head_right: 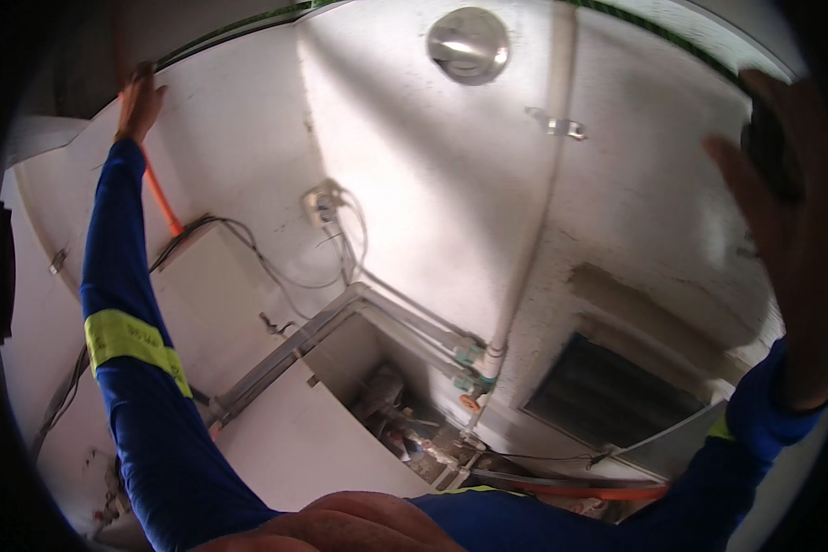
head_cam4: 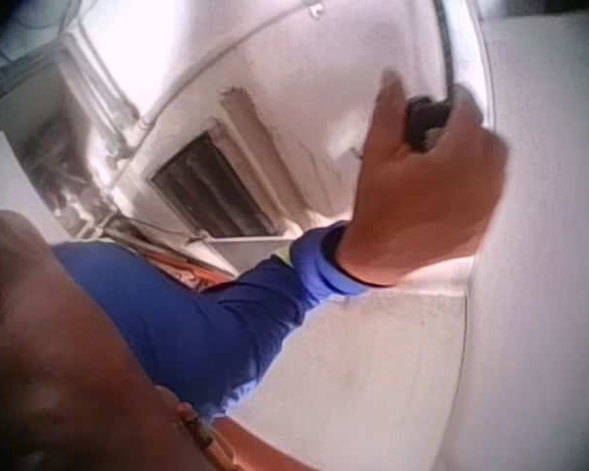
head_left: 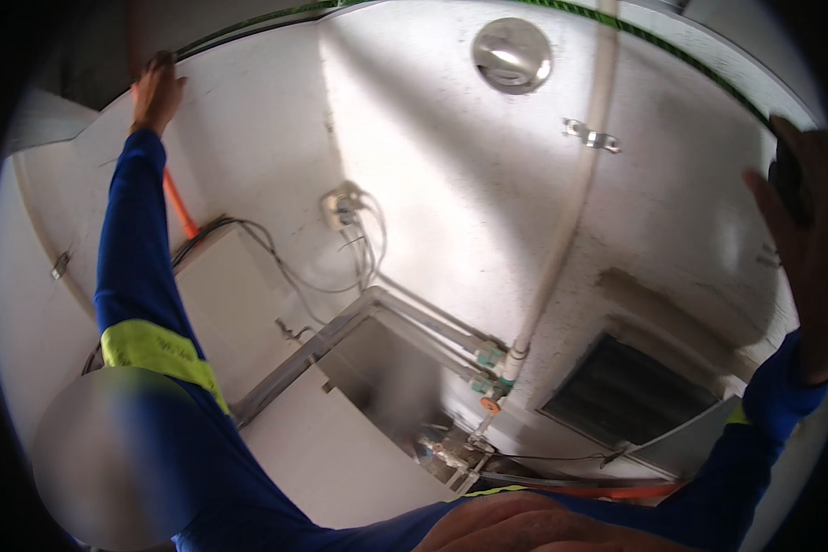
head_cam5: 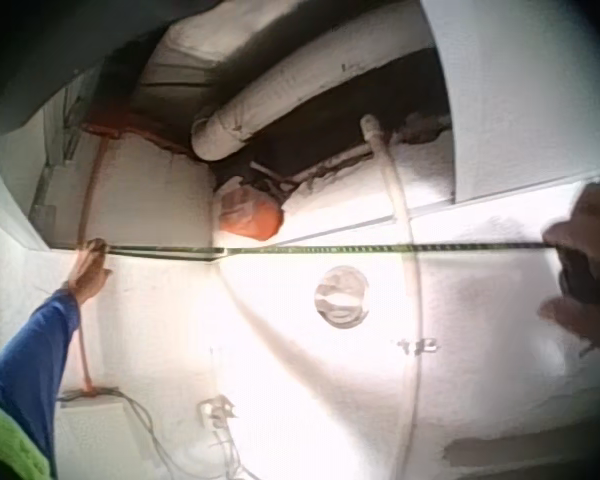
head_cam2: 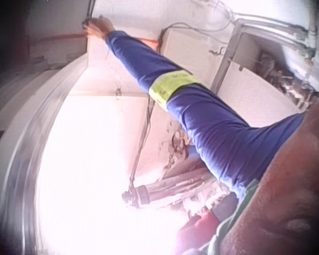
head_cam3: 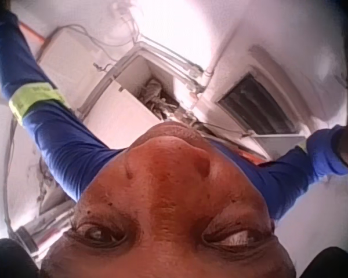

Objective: The person positions a white rectangular panel against a wall and ceiling, then uses a tape measure to measure the panel and the surrounding wall area. The person repeatedly adjusts the panel and re-measures to verify fit.

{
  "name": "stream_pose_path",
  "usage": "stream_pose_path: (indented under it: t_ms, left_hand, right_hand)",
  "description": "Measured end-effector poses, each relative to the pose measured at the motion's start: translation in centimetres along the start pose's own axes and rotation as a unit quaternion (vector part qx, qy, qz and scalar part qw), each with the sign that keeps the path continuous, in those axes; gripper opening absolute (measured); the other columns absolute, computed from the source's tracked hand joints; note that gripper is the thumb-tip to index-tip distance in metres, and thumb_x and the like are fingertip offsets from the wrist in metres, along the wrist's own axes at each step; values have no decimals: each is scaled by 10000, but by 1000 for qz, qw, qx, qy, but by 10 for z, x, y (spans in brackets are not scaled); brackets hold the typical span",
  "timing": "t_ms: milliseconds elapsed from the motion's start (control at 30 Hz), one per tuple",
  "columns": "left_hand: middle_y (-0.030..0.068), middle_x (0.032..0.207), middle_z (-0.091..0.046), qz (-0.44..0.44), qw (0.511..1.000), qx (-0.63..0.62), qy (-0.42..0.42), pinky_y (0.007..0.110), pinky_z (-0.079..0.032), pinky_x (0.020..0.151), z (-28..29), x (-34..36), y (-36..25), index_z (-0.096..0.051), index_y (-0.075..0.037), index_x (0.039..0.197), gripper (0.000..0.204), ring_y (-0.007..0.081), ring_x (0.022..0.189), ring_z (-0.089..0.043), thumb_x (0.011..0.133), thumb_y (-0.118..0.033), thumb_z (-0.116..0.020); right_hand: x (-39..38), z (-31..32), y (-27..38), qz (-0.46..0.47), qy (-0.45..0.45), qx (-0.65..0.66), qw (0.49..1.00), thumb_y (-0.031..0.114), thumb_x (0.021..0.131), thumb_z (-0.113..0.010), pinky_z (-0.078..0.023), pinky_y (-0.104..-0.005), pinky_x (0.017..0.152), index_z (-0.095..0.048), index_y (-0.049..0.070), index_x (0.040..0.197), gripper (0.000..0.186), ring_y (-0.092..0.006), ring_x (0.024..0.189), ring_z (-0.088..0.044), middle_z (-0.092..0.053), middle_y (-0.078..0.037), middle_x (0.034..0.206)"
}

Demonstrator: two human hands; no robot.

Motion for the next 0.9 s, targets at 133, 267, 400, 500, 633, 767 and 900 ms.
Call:
stream_pose_path:
  t_ms: [133, 267, 400, 500, 633, 767, 900]
  left_hand:
    - [145, 1330, -596, 12, 997, -28, -74, 509, -488, 980, 17, 1, -22, -572, -26, 1300, 382, 341, 1234, -561, 934, -115, -636]
    - [144, 1309, -621, 5, 993, -54, -103, 423, -503, 983, 50, 14, -50, -614, -62, 1258, 282, 322, 1183, -600, 986, -110, -559]
    - [145, 1272, -642, 13, 990, -89, -112, 413, -508, 981, 85, 38, -75, -610, -54, 1265, 284, 328, 1160, -609, 1014, -139, -507]
    - [179, 1238, -657, -37, 986, -70, -145, 417, -539, 960, 127, 42, -89, -587, -11, 1265, 285, 355, 1087, -657, 1028, -127, -481]
    - [189, 1246, -575, -58, 990, -21, -127, 452, -466, 995, 193, 45, -137, -614, -11, 1226, 355, 356, 1156, -550, 887, -26, -509]
    - [177, 1174, -580, -136, 976, 13, -170, 458, -479, 937, 270, 54, -187, -632, -18, 1198, 351, 344, 1083, -559, 864, -29, -524]
    - [168, 1140, -575, -198, 953, 94, -209, 462, -475, 920, 329, 67, -232, -635, -16, 1151, 312, 338, 1068, -560, 852, -63, -558]
  right_hand:
    - [-83, 12, -7, -175, 119, 88, 973, 212, 830, -810, -542, -372, 848, -677, 47, 1232, 454, -279, 935, -670, -658, -152, 1054]
    - [-160, 22, -6, -283, 170, 253, 910, 103, 792, -804, -518, -342, 833, -686, 17, 1206, 439, -244, 912, -657, -656, -127, 1010]
    - [-238, 10, 25, -340, 174, 361, 851, 113, 808, -778, -519, -347, 831, -669, 40, 1225, 437, -251, 935, -656, -660, -126, 1069]
    - [-298, -4, 76, -344, 201, 435, 807, 249, 857, -752, -490, -400, 921, -648, 28, 1238, 452, -309, 1033, -634, -652, -151, 1123]
    - [-374, -12, 196, -436, 221, 559, 670, 312, 894, -717, -448, -416, 979, -614, -13, 1253, 495, -313, 1099, -599, -642, -163, 1186]
    - [-413, -23, 310, -473, 238, 715, 456, 415, 947, -651, -448, -414, 970, -570, -15, 1270, 544, -284, 1074, -580, -624, -165, 1209]
    - [-405, -48, 373, -433, 192, 803, 362, 481, 970, -606, -448, -382, 942, -511, -23, 1299, 610, -241, 1052, -556, -571, -137, 1145]
Point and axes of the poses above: each hand's wrist, its own x-axis towards the middle knuckle, its own z-axis out of the back of the hand, y = z × x, the point moved 2 cm from there along x, towards the middle knuckle
